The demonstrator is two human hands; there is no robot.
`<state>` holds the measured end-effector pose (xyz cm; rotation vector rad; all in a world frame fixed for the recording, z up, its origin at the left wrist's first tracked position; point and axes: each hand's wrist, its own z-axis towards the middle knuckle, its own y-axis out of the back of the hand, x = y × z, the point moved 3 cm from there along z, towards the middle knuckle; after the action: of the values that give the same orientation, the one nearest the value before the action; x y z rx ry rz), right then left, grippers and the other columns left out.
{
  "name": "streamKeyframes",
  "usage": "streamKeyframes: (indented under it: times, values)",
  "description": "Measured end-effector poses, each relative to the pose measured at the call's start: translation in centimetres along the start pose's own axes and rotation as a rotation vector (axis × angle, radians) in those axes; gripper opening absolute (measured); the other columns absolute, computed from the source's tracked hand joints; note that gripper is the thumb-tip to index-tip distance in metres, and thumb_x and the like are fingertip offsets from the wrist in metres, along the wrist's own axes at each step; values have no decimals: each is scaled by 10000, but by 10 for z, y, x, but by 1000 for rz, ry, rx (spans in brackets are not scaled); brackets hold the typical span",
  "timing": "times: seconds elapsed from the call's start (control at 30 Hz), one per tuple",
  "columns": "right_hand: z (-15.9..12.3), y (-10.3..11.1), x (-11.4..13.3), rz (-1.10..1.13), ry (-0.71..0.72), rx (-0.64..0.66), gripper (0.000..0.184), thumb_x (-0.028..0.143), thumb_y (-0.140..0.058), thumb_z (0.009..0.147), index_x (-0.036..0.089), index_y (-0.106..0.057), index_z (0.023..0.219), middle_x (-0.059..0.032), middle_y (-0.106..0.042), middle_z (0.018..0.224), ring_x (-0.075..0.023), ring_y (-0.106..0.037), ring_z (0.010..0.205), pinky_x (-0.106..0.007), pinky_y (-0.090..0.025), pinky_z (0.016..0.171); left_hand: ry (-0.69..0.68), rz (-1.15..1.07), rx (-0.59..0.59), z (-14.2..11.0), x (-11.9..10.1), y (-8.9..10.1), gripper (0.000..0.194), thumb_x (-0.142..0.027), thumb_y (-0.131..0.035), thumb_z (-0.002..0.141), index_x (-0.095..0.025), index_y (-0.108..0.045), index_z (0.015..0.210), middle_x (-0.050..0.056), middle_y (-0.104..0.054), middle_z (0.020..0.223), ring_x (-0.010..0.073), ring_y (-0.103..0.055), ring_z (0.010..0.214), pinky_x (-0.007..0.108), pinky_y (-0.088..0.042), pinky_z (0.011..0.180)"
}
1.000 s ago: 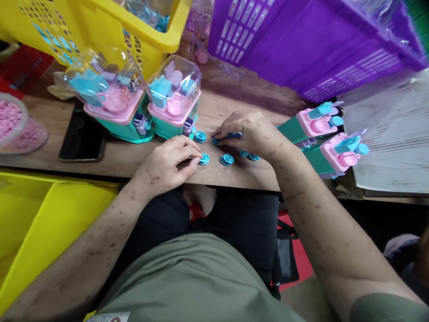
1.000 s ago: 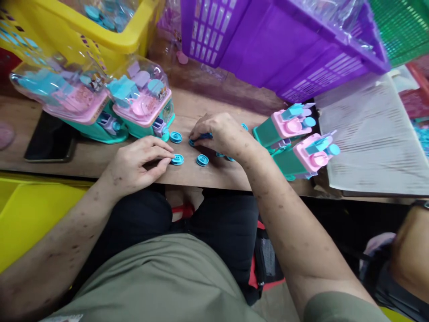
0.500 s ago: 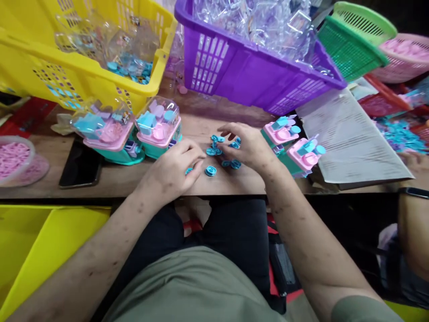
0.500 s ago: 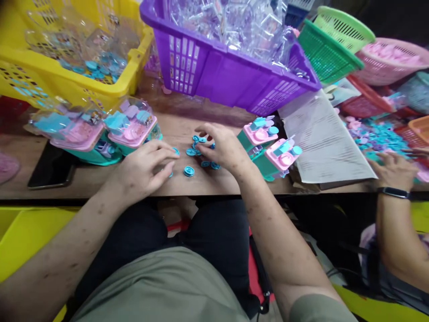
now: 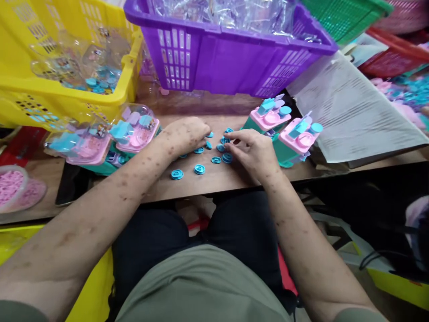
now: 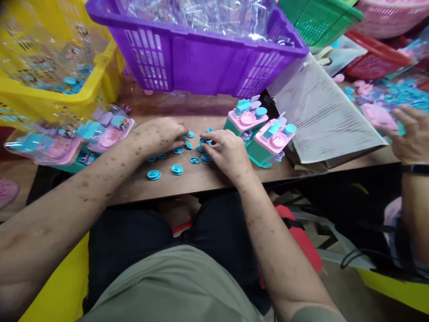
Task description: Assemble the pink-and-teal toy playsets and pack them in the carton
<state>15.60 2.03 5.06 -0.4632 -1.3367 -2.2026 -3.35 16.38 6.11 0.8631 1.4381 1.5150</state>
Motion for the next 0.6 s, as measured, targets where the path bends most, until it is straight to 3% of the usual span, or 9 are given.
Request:
streamKeyframes:
  times: [0.13, 0.23, 0.43, 0.6]
  values:
    - [-26, 2, 2, 71, -70, -173, 283, 343, -716, 1067, 308, -825, 1326, -67, -851, 1173, -267, -775, 929, -445, -664, 897, -117, -128, 53, 9, -5, -5, 109, -203, -746, 939, -247, -839, 906, 53, -771, 1013, 242, -735, 905, 344, -580, 897]
    - [-41, -3, 2, 119, -99, -205, 266, 358, -676, 1074, 302, -836, 1279, -73, -842, 1101, -265, -767, 881, -433, -673, 811, -138, -135, 76, 13, -6, -7, 106, -200, -761, 910, -247, -842, 861, 48, -787, 1046, 230, -735, 895, 338, -579, 887]
    - [-52, -10, -9, 292, -206, -224, 353, 389, -713, 1051, 303, -783, 1386, -78, -839, 1250, -293, -829, 1029, -457, -710, 896, -28, -203, 40, -4, 4, 19, 172, -228, -738, 963, -270, -879, 1052, 5, -820, 870, 206, -747, 809, 323, -589, 854]
    - [-52, -12, -17, 431, -250, -224, 283, 476, -763, 1050, 288, -832, 1250, -69, -854, 1119, -298, -843, 927, -479, -714, 895, 31, -257, 86, -20, 9, 28, 167, -218, -749, 967, -265, -880, 1059, 1, -846, 895, 200, -775, 793, 323, -595, 845]
